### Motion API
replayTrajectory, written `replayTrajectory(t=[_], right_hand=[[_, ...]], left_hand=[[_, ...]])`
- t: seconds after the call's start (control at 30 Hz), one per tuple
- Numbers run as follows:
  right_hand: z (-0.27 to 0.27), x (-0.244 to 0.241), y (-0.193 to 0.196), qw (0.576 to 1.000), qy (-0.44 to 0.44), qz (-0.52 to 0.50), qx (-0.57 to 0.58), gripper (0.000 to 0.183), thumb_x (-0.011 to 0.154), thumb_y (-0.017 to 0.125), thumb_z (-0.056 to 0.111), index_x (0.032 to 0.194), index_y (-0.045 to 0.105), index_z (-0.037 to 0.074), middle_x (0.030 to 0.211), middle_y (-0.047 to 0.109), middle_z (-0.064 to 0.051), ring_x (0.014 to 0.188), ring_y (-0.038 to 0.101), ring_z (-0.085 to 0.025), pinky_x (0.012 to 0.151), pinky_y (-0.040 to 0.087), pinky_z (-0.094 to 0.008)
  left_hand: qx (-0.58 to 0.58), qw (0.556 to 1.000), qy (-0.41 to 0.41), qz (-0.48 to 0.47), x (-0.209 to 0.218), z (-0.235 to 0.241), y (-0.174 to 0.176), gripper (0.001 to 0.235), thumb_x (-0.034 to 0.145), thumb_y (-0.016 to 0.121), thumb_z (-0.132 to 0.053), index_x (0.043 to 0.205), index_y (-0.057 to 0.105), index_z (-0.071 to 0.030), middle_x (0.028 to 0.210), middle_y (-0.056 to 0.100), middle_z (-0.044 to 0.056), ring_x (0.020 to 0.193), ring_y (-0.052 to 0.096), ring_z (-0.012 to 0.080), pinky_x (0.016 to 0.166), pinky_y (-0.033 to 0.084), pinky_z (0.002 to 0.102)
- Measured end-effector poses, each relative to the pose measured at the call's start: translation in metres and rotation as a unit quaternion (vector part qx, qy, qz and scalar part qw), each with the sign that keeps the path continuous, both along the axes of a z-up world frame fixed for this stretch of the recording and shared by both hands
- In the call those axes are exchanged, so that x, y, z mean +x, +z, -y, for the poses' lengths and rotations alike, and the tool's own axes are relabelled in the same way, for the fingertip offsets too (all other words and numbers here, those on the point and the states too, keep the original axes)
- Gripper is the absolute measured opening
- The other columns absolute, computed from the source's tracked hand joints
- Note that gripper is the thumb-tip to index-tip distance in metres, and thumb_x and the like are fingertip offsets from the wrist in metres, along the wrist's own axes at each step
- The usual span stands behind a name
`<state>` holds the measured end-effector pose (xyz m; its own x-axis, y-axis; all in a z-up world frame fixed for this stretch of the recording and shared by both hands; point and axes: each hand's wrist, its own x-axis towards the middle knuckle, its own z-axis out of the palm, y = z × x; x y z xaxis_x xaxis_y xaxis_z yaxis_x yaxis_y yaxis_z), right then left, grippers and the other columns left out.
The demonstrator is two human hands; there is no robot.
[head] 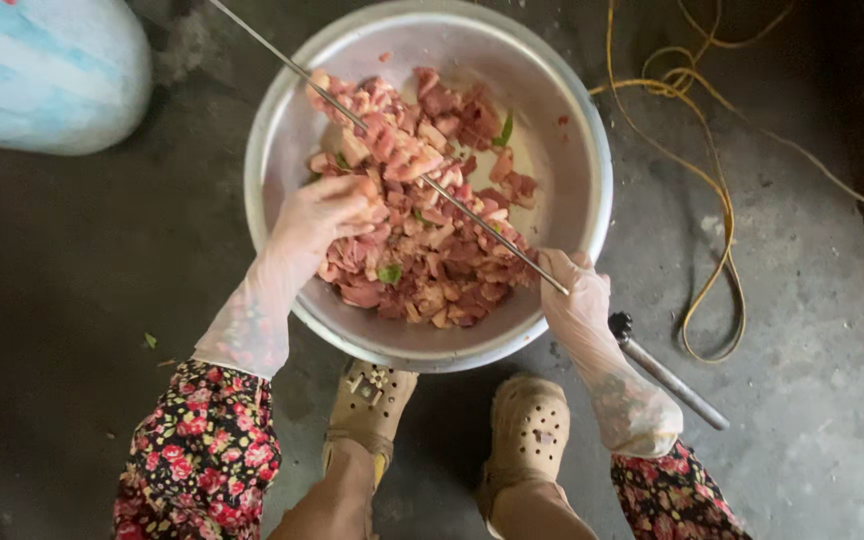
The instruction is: The person threads pieces of raw meat and green herbs from a metal bowl onto a long metal skewer. The person holds the skewer with the right hand and uses the left hand to pick up and place the meat onto the skewer.
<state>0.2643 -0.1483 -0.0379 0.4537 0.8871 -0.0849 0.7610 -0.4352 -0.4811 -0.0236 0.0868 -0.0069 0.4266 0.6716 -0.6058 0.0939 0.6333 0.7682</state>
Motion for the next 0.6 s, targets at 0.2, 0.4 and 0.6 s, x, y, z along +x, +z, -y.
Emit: replayTrajectory(t=[0.2,0.4,0.6], right_hand=[[0.000,-0.001,0.003,1.000,-0.002,-0.004,0.028,0.018,0.099,0.061,0.023,0.111,0.074,0.019,0.091,0.070,-0.014,0.084,0.067,-0.037,0.078,0.048,-0.049],[-0.003,-0.001,0.006,1.000,-0.011,-0.015,0.013,0.018,0.099,0.062,0.024,0.110,0.074,0.020,0.085,0.069,-0.012,0.077,0.068,-0.035,0.076,0.051,-0.047],[-0.003,-0.005,0.013,1.000,-0.009,-0.019,0.013,0.019,0.098,0.062,0.023,0.112,0.074,0.022,0.085,0.068,-0.011,0.075,0.068,-0.031,0.074,0.051,-0.045]], left_hand=[[0.061,0.981,0.117,0.143,-0.012,-0.068,-0.013,0.026,0.088,0.067,0.009,0.114,0.067,0.008,0.102,0.072,0.006,0.084,0.063,0.0142,0.073,0.050,0.026],[0.071,0.952,0.159,0.252,0.000,-0.102,-0.009,0.017,0.094,0.059,0.010,0.108,0.065,0.015,0.095,0.068,0.016,0.077,0.059,0.0172,0.076,0.054,0.030],[0.076,0.964,0.179,0.180,0.000,-0.099,0.002,0.015,0.098,0.060,0.006,0.109,0.064,0.015,0.102,0.072,0.021,0.089,0.067,0.0209,0.088,0.056,0.030]])
